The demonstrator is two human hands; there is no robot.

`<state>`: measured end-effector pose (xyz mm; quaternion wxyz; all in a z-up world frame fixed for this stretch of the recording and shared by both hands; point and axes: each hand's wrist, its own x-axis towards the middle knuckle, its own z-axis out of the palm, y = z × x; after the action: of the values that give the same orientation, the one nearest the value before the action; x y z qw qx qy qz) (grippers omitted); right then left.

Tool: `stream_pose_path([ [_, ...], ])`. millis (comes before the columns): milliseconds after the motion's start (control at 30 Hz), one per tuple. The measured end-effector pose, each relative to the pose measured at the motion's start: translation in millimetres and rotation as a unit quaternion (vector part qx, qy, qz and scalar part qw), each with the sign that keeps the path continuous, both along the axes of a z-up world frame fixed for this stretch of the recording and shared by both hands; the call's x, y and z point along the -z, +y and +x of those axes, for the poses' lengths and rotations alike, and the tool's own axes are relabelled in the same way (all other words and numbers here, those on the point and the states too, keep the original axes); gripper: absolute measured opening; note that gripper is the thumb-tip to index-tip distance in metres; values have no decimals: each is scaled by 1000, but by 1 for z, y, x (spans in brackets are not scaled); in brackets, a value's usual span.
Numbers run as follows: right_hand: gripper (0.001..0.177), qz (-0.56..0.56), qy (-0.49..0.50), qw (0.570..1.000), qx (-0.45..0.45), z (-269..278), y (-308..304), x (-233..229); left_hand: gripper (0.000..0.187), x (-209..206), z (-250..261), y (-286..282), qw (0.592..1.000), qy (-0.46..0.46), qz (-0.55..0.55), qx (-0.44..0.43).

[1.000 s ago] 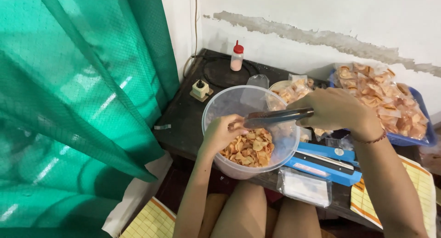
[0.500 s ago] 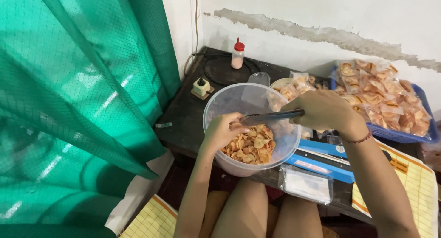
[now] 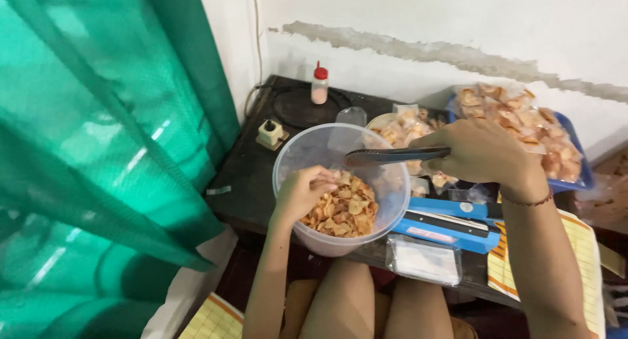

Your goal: Filling small plastic bags with chips and sealing them using a manual heat sealer.

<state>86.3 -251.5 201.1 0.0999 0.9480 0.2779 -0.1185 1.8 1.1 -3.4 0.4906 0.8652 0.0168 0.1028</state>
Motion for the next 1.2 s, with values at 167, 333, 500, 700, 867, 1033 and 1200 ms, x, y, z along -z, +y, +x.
stream_pose_path([
  [167, 39, 43, -24, 998, 37, 2, -18, 17, 17, 8, 3, 4, 1000, -16, 18, 8],
  [333, 39, 32, -56, 996, 54, 14, -28, 76, 15, 12, 3, 9, 999, -40, 26, 14],
  [500, 36, 40, -30, 998, 31, 24, -29, 135, 14, 15, 4, 9, 999, -45, 9, -9],
  [700, 34, 75, -45, 996, 14, 17, -27, 145, 13, 20, 9, 12, 999, -42, 11, -13],
  [867, 31, 71, -100, 992, -17, 23, -25, 168, 11, 23, 11, 13, 999, -44, -5, -24],
  [1033, 31, 93, -101, 990, -24, 19, -23, 164, 13, 19, 11, 12, 998, -45, 3, -35],
  [1200, 29, 68, -90, 994, 1, 22, -21, 164, 18, 27, 15, 14, 999, -45, -15, -15],
])
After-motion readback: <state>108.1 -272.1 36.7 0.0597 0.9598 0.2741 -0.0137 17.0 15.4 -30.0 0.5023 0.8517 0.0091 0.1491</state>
